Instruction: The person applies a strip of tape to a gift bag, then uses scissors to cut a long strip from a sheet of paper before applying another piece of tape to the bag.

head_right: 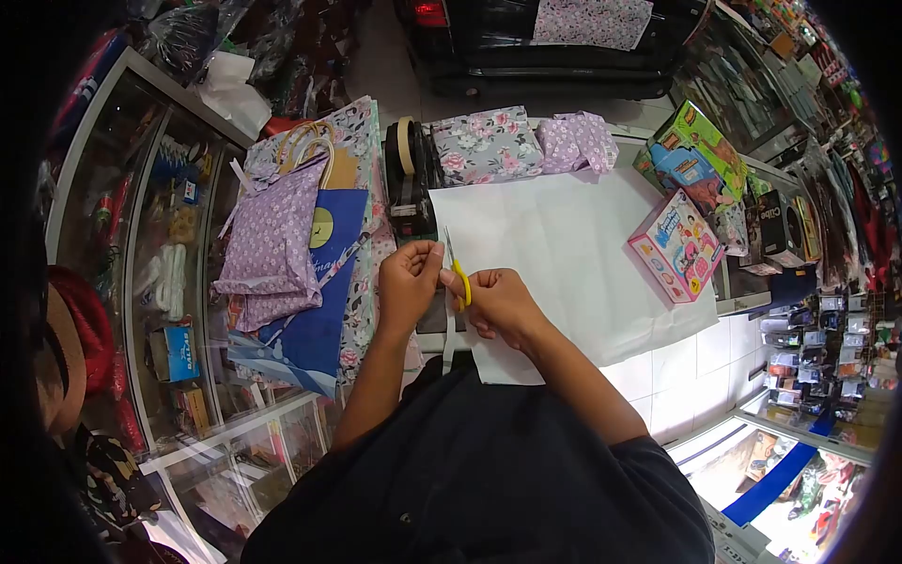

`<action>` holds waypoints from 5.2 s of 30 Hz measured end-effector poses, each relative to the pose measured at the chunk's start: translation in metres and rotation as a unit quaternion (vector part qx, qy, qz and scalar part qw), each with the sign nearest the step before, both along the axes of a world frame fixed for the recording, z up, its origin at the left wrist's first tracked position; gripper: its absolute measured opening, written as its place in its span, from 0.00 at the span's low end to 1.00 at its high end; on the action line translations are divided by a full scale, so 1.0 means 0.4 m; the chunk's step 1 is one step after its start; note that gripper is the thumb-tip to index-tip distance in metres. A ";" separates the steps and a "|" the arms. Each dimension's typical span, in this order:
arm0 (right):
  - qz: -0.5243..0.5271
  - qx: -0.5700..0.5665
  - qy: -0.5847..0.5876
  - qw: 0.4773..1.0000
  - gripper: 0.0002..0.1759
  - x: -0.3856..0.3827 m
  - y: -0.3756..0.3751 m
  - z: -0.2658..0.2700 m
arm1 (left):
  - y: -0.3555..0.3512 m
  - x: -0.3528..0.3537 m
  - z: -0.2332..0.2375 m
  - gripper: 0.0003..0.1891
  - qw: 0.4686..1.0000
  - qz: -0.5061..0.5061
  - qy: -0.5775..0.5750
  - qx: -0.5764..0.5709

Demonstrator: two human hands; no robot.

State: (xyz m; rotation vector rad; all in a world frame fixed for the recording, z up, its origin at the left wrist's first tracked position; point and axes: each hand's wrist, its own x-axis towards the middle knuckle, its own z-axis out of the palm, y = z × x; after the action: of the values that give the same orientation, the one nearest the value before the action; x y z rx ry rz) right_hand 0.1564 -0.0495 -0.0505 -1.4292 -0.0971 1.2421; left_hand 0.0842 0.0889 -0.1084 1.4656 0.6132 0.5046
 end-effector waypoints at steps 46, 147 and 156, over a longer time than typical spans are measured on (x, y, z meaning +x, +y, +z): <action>-0.010 -0.005 0.007 1.000 0.22 0.021 0.008 -0.001 | -0.004 -0.002 0.004 0.10 1.000 0.003 -0.008 0.014; -0.053 0.175 0.016 0.983 0.16 0.037 -0.009 -0.077 | -0.007 0.077 0.082 0.15 0.988 0.074 0.000 0.136; -0.070 0.201 0.047 0.976 0.18 0.036 -0.013 -0.070 | -0.008 0.073 0.099 0.14 0.995 0.058 0.014 0.086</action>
State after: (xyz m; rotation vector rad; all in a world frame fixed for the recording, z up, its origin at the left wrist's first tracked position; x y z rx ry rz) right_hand 0.1707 -0.0546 -0.0785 -1.0092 -0.1702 1.0984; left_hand 0.1136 0.0858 -0.0687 1.6077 0.6934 0.6400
